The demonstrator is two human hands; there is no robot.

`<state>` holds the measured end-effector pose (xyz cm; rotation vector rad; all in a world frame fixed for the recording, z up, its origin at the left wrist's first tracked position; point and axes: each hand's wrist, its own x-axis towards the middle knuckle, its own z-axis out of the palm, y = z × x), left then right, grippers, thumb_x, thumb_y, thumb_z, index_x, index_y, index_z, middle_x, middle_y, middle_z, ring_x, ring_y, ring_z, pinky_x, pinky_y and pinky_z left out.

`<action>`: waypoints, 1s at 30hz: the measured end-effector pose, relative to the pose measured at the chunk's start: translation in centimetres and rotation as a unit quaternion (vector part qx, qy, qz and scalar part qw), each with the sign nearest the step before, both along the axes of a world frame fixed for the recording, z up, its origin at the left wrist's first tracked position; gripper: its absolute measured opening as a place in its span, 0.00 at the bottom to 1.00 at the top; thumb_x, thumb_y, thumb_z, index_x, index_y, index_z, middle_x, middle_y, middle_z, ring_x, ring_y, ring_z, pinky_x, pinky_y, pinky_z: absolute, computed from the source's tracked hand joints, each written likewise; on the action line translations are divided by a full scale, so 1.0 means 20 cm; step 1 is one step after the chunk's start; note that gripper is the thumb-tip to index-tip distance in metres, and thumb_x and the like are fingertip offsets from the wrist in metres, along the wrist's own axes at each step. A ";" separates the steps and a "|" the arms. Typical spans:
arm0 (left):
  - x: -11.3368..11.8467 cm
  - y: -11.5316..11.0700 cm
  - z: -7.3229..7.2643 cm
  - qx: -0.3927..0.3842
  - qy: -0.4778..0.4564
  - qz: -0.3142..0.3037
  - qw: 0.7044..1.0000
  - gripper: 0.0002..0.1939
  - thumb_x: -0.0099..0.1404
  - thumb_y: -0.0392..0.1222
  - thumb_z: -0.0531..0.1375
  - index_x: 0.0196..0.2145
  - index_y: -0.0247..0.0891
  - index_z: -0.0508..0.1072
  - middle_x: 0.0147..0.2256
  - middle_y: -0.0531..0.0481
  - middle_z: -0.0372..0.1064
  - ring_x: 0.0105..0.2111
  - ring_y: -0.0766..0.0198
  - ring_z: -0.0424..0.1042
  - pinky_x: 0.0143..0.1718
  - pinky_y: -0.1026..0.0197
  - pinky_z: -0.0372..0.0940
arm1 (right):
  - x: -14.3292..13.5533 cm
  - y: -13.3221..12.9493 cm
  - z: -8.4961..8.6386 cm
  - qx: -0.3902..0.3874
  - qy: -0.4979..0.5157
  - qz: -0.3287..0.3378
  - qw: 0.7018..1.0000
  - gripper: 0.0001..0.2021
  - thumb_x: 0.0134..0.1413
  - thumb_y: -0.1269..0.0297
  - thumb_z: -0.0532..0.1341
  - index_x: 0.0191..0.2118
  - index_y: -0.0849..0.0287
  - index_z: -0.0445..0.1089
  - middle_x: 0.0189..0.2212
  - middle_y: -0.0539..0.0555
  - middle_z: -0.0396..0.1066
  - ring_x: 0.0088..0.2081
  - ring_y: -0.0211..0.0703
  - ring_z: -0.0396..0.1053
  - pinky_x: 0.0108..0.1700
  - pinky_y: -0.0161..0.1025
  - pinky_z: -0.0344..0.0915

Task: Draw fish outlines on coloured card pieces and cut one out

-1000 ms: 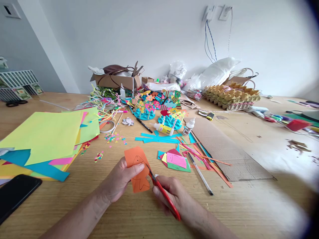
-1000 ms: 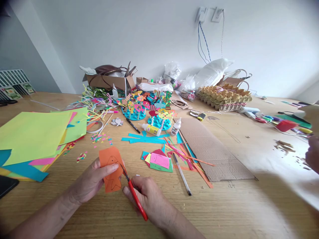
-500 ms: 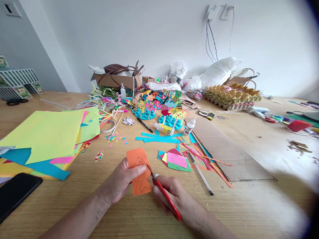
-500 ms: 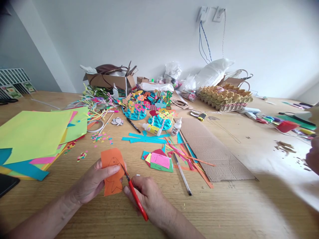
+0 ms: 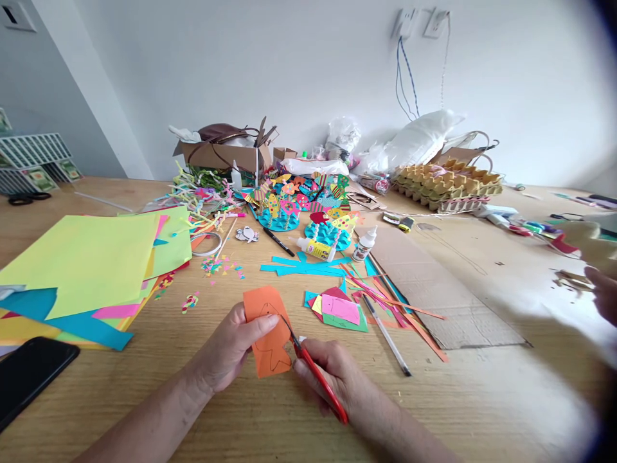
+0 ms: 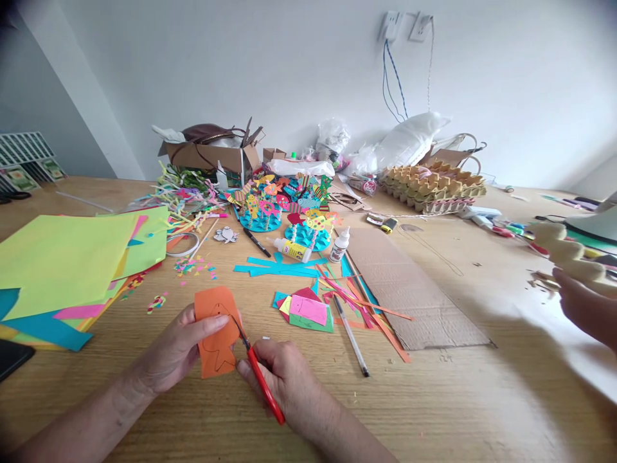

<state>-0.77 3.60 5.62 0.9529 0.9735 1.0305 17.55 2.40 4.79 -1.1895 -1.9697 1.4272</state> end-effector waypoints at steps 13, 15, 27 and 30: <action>0.01 0.00 0.01 0.015 -0.002 -0.013 1.000 0.13 0.51 0.47 0.66 0.26 0.36 0.70 0.24 0.54 0.68 0.25 0.64 0.66 0.28 0.63 0.60 | 0.00 0.00 0.00 -0.020 -0.017 0.017 1.000 0.20 0.60 0.53 0.52 0.21 0.56 0.51 0.15 0.43 0.52 0.18 0.31 0.52 0.20 0.29 0.48; 0.01 0.00 0.01 0.013 -0.003 -0.015 1.000 0.12 0.51 0.47 0.66 0.26 0.36 0.70 0.24 0.54 0.68 0.25 0.64 0.66 0.28 0.63 0.60 | 0.00 0.00 0.00 -0.022 -0.016 0.015 1.000 0.20 0.60 0.52 0.52 0.21 0.56 0.51 0.15 0.43 0.52 0.18 0.31 0.52 0.19 0.30 0.48; 0.00 0.00 0.00 0.015 -0.021 -0.034 0.999 0.11 0.53 0.46 0.66 0.27 0.36 0.70 0.25 0.55 0.67 0.25 0.66 0.64 0.27 0.65 0.59 | 0.01 0.00 0.00 0.037 -0.034 0.013 0.999 0.22 0.59 0.48 0.53 0.21 0.56 0.51 0.16 0.44 0.50 0.20 0.33 0.50 0.22 0.32 0.48; -0.01 0.01 0.00 0.013 -0.020 -0.030 0.999 0.13 0.53 0.47 0.66 0.26 0.36 0.70 0.24 0.55 0.65 0.25 0.66 0.63 0.27 0.65 0.58 | 0.01 0.01 0.00 0.036 -0.029 0.013 0.999 0.24 0.57 0.45 0.53 0.20 0.56 0.51 0.17 0.44 0.50 0.20 0.33 0.50 0.21 0.31 0.48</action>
